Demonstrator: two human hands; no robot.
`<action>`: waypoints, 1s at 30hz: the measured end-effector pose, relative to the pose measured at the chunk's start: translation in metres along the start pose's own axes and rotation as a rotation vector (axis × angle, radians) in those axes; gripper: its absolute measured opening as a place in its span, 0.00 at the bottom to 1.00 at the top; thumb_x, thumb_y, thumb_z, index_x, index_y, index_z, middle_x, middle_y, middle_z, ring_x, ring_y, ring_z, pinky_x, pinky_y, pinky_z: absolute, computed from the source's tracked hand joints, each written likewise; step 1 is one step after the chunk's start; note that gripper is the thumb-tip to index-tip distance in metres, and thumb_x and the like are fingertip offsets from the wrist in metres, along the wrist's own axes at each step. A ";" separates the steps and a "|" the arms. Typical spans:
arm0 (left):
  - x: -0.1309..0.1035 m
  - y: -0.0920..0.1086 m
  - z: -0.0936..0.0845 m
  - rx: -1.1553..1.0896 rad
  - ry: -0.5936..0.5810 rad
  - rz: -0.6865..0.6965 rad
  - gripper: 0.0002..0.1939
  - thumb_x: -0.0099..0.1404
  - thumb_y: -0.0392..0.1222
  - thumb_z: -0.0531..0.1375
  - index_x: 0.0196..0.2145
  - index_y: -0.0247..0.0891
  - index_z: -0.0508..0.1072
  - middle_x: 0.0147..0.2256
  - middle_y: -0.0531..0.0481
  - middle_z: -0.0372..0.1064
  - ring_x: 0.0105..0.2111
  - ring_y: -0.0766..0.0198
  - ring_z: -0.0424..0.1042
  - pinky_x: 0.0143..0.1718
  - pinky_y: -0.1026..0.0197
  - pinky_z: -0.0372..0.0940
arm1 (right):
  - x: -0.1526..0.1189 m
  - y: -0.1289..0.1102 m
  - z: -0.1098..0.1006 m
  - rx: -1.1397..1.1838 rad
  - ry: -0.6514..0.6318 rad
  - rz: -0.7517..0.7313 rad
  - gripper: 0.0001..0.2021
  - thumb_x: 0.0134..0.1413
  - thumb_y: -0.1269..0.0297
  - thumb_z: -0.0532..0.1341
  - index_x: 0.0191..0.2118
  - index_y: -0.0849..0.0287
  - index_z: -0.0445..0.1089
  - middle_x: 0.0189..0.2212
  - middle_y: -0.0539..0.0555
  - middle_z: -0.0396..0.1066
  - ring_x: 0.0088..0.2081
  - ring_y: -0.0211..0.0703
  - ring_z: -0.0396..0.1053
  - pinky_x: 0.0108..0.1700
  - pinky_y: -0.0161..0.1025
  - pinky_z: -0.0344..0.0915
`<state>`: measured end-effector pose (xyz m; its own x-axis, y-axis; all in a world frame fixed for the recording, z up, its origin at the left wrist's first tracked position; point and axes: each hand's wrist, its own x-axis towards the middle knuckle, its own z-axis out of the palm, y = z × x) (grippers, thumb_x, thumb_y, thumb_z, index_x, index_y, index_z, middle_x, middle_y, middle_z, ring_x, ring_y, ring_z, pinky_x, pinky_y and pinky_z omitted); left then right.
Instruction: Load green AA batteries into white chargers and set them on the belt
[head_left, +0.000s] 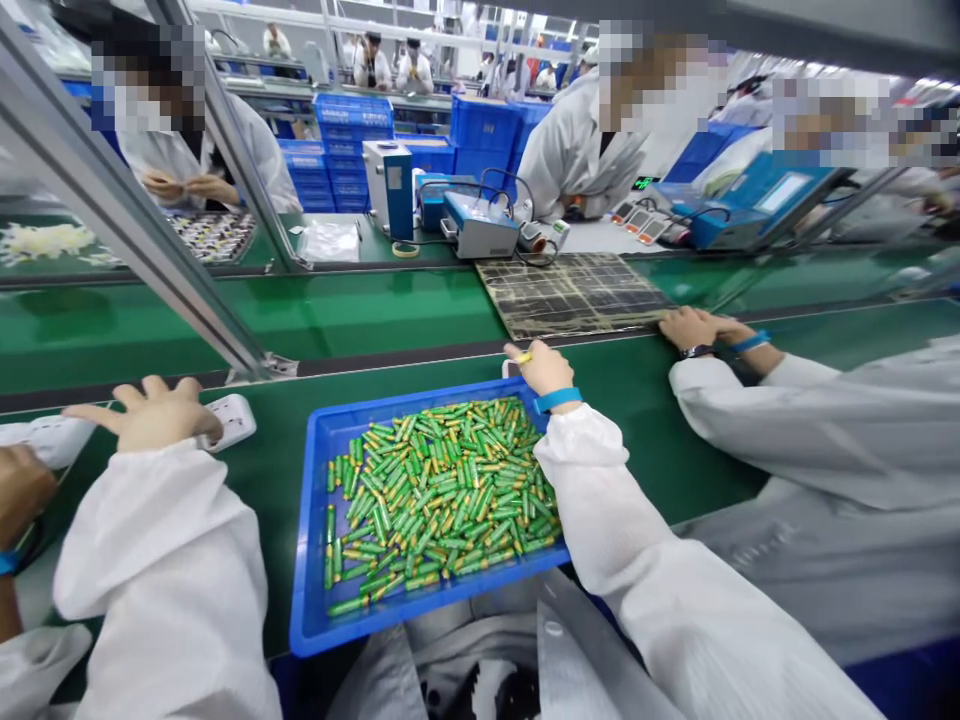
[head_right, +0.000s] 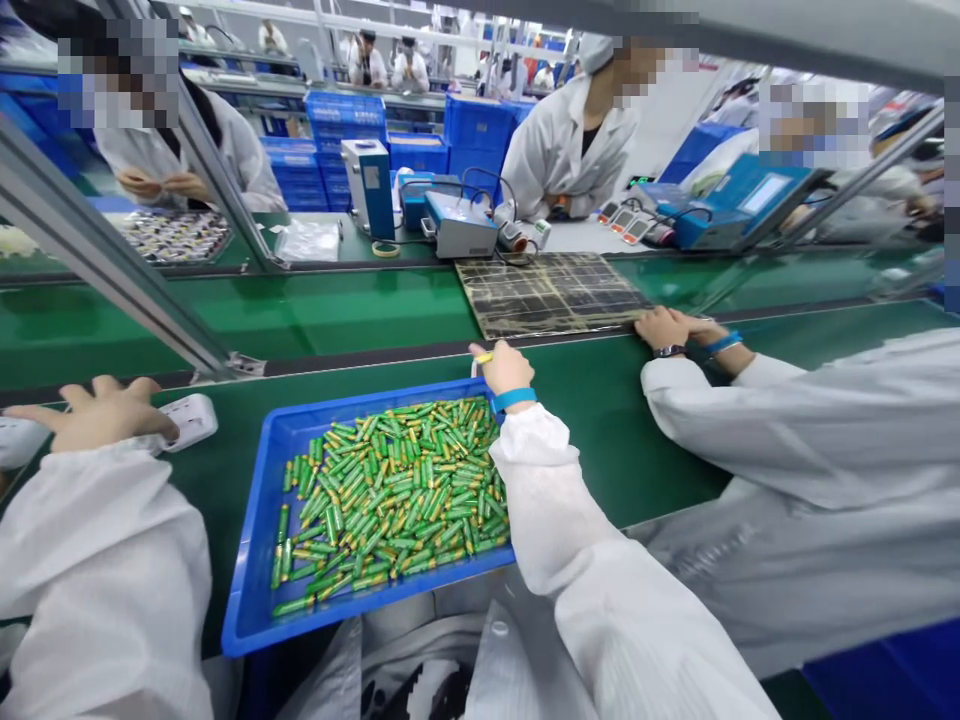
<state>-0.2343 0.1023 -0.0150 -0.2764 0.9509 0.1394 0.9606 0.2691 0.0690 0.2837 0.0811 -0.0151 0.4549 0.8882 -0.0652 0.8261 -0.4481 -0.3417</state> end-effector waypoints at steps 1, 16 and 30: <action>-0.005 0.008 -0.006 -0.007 0.011 0.023 0.35 0.33 0.73 0.57 0.25 0.36 0.65 0.33 0.44 0.61 0.56 0.14 0.51 0.41 0.19 0.41 | 0.003 -0.001 0.003 -0.039 -0.081 -0.003 0.22 0.60 0.45 0.59 0.44 0.62 0.71 0.44 0.68 0.75 0.47 0.57 0.74 0.45 0.44 0.65; -0.116 0.177 -0.032 -0.021 -0.100 0.780 0.23 0.62 0.39 0.56 0.56 0.44 0.67 0.60 0.36 0.60 0.60 0.38 0.55 0.58 0.18 0.38 | 0.008 -0.070 0.048 -0.043 -0.257 -0.299 0.36 0.38 0.46 0.74 0.50 0.63 0.67 0.53 0.70 0.70 0.52 0.59 0.72 0.49 0.42 0.66; -0.129 0.189 -0.057 -0.699 -0.168 0.972 0.47 0.51 0.53 0.71 0.64 0.45 0.55 0.63 0.41 0.57 0.62 0.45 0.54 0.61 0.41 0.53 | -0.084 -0.086 0.009 1.132 -1.175 -0.359 0.31 0.52 0.37 0.44 0.40 0.60 0.68 0.27 0.57 0.75 0.22 0.46 0.70 0.23 0.40 0.66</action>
<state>-0.0187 0.0216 0.0362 0.6097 0.7323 0.3032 0.5284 -0.6607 0.5332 0.1712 0.0458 0.0112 -0.6049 0.7455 -0.2798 -0.0540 -0.3890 -0.9197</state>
